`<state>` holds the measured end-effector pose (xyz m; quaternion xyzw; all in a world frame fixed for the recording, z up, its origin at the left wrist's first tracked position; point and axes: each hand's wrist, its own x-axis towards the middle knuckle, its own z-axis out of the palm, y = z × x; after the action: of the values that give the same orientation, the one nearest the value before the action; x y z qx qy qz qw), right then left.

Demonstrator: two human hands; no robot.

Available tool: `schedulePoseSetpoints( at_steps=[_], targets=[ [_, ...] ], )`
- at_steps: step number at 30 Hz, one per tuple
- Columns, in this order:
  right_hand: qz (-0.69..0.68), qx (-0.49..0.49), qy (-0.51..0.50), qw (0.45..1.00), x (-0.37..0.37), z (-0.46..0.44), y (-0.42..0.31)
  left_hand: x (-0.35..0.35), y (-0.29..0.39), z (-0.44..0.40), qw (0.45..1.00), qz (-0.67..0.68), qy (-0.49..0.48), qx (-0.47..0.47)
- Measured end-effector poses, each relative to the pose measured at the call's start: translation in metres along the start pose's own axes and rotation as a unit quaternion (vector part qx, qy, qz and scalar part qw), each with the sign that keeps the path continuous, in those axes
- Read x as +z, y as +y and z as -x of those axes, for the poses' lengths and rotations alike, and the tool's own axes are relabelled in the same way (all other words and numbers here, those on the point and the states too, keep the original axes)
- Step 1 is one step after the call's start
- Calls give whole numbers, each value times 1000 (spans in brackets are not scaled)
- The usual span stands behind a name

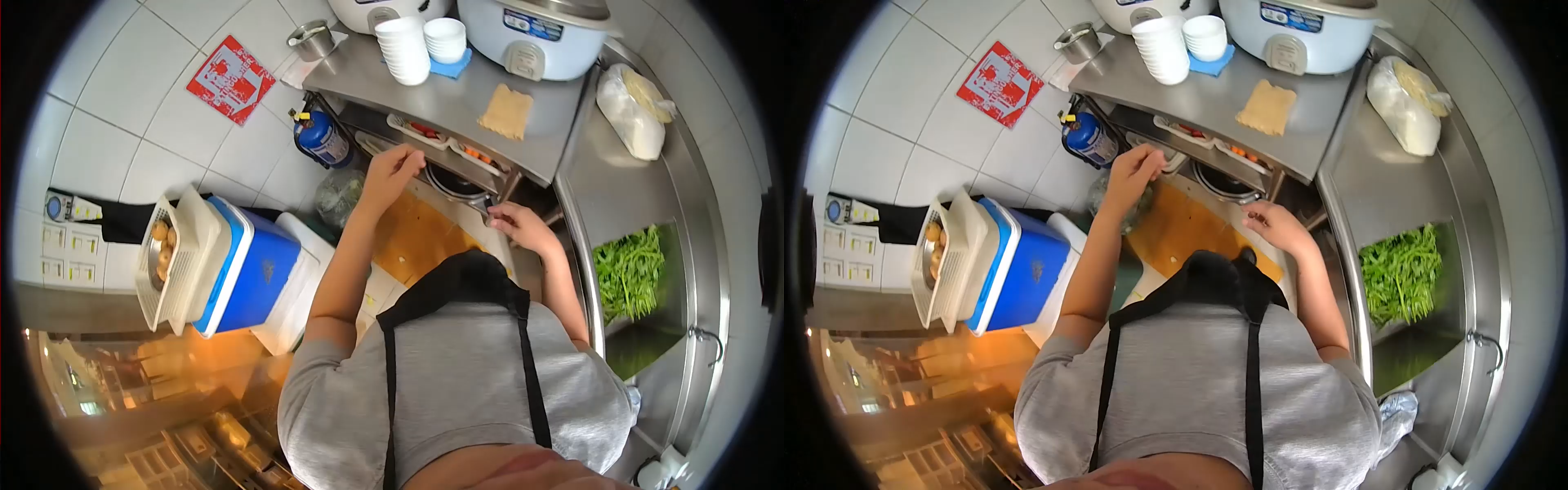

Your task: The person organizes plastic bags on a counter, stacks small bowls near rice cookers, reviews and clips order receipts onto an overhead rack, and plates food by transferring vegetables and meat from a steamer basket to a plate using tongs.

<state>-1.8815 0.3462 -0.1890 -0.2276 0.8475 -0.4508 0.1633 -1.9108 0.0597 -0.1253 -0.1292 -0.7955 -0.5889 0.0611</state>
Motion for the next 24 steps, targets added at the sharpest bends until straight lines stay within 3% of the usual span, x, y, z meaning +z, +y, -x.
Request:
schedulePoseSetpoints(
  at_steps=[1,5,6,8,10,11,12,13,15,19,21,24],
  targets=[
    [-46,-25,17,998,-10,-20,-4,-4,-6,-27,996,84,-2,-16],
    [-90,-26,106,990,-46,-126,-9,-23,-37,-105,996,83,26,-19],
    [-125,-64,131,981,-61,-182,-11,-33,-53,-134,993,92,59,-37],
    [-114,-69,143,981,-70,-233,-24,-50,-78,-159,985,87,109,-96],
    [-104,-91,163,977,-85,-299,-35,-64,-103,-192,983,75,153,-71],
    [-61,-152,216,963,-88,-328,-38,-71,-113,-205,977,66,190,-65],
    [-27,-197,260,945,-80,-343,-43,-81,-123,-215,981,-8,181,-74],
    [-10,-127,228,965,-82,-362,-48,-88,-132,-227,980,-11,179,-85],
    [95,-169,237,952,-82,-393,-52,-88,-149,-257,973,130,175,-76],
    [74,-163,225,958,-66,-419,-35,-74,-175,-296,959,201,126,-157],
    [37,-92,225,969,-66,-415,-45,-68,-174,-307,968,243,45,-50],
    [91,-114,274,951,-56,-413,-48,-64,-175,-299,970,233,58,-34]
  ],
)
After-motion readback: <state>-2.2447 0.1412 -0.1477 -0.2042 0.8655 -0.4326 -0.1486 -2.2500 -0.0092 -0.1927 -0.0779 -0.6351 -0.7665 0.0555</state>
